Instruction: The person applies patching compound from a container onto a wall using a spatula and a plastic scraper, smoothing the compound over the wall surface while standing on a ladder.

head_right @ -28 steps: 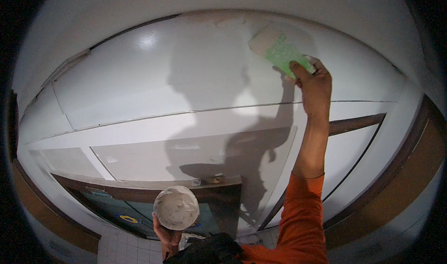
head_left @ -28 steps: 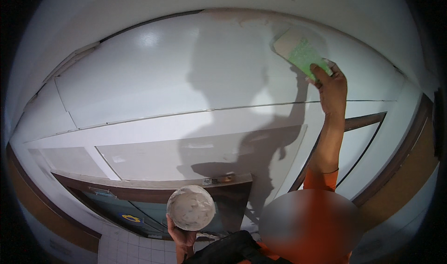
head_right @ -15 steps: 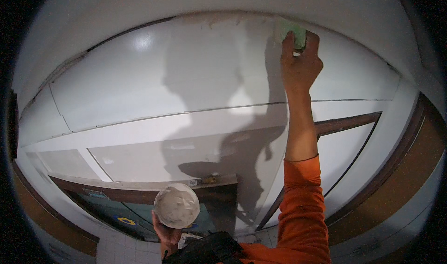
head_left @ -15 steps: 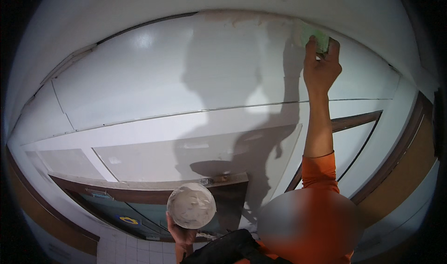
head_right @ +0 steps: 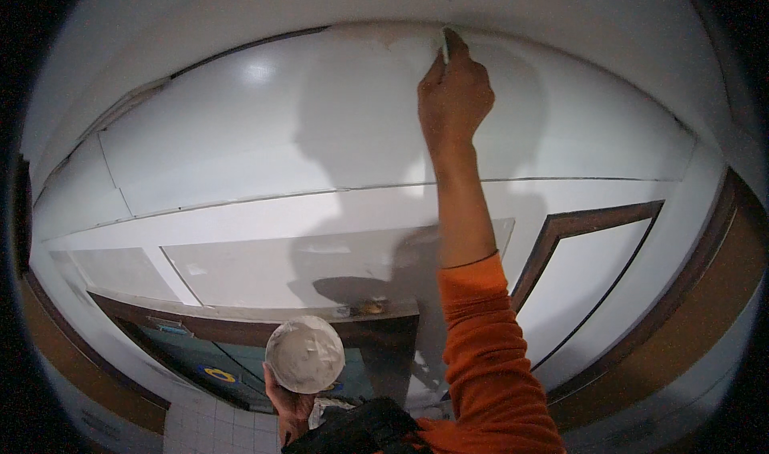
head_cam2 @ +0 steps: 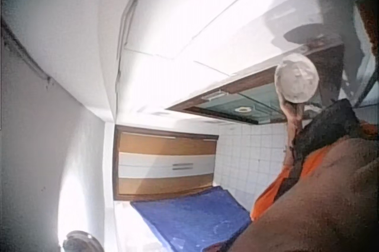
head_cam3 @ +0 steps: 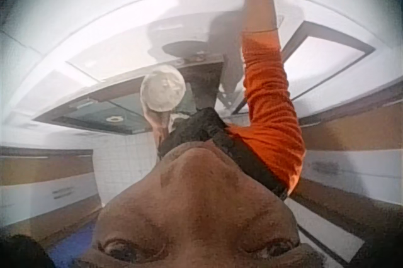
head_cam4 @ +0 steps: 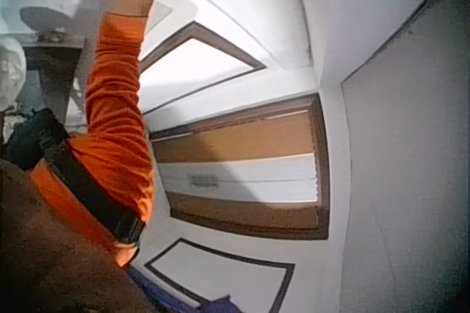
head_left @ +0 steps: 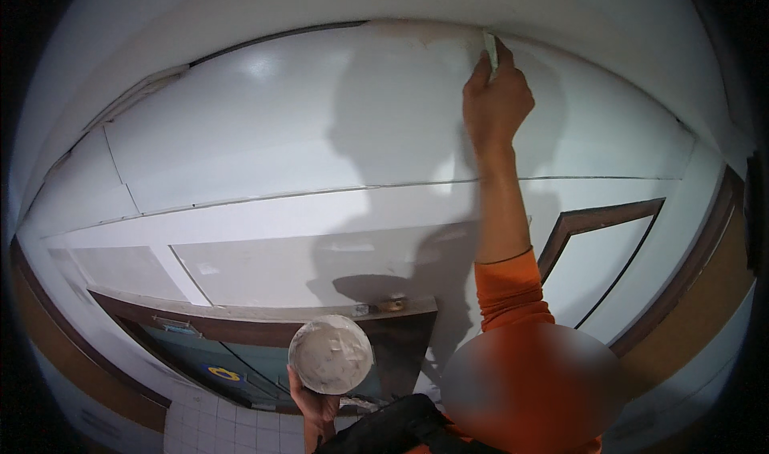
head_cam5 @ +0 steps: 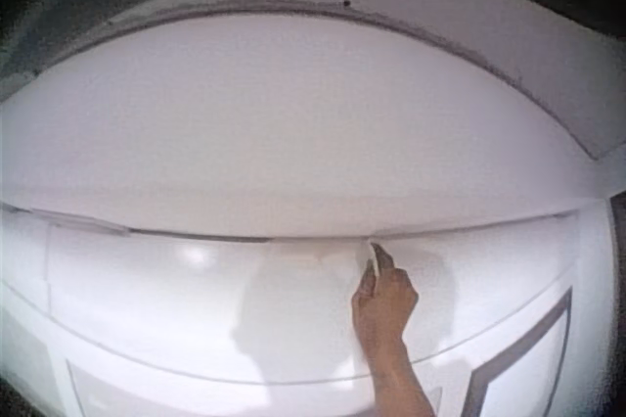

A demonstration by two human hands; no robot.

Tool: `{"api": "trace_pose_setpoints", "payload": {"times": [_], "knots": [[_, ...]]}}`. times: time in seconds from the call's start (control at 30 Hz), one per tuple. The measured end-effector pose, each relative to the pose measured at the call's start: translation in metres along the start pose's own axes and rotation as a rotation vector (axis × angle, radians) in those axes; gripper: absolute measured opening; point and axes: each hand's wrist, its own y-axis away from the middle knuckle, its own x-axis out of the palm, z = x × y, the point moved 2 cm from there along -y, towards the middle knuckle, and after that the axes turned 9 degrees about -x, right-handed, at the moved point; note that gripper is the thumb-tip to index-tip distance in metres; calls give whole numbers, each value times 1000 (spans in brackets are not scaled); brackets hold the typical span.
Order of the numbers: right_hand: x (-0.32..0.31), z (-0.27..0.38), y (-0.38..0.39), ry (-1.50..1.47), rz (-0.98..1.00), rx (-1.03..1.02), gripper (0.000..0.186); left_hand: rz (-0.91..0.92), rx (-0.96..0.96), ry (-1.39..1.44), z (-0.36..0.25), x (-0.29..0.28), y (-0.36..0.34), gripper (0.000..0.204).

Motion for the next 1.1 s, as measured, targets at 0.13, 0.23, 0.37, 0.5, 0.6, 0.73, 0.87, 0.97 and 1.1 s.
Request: {"api": "trace_pose_setpoints", "payload": {"times": [0.13, 0.23, 0.37, 0.5, 0.6, 0.73, 0.87, 0.97, 1.1], "knots": [[10, 28, 0, -54, 27, 5, 36, 25, 4, 17, 1, 1, 2, 74], [15, 60, 3, -179, -57, -118, 37, 18, 34, 41, -3, -3, 5, 72], [30, 100, 6, -310, -45, -193, 36, 11, 61, 31, -3, -9, 8, 73], [37, 132, 5, -389, 23, -235, 30, -5, 56, 28, 1, -7, 7, 75], [34, 149, 4, -544, 100, -214, 23, 24, 66, -15, 1, -1, 9, 74], [13, 149, 26, -961, 260, 75, 18, -14, 87, 21, -1, 2, 15, 73], [-28, 110, 108, -1425, 518, 615, 21, -37, 88, 7, -1, -3, 21, 74], [-59, 76, 206, -1466, 701, 998, 23, -67, 71, -7, 0, -2, 29, 75], [-117, 39, 321, -1330, 903, 1463, 32, -64, 33, 18, -1, -7, 29, 73]]}}
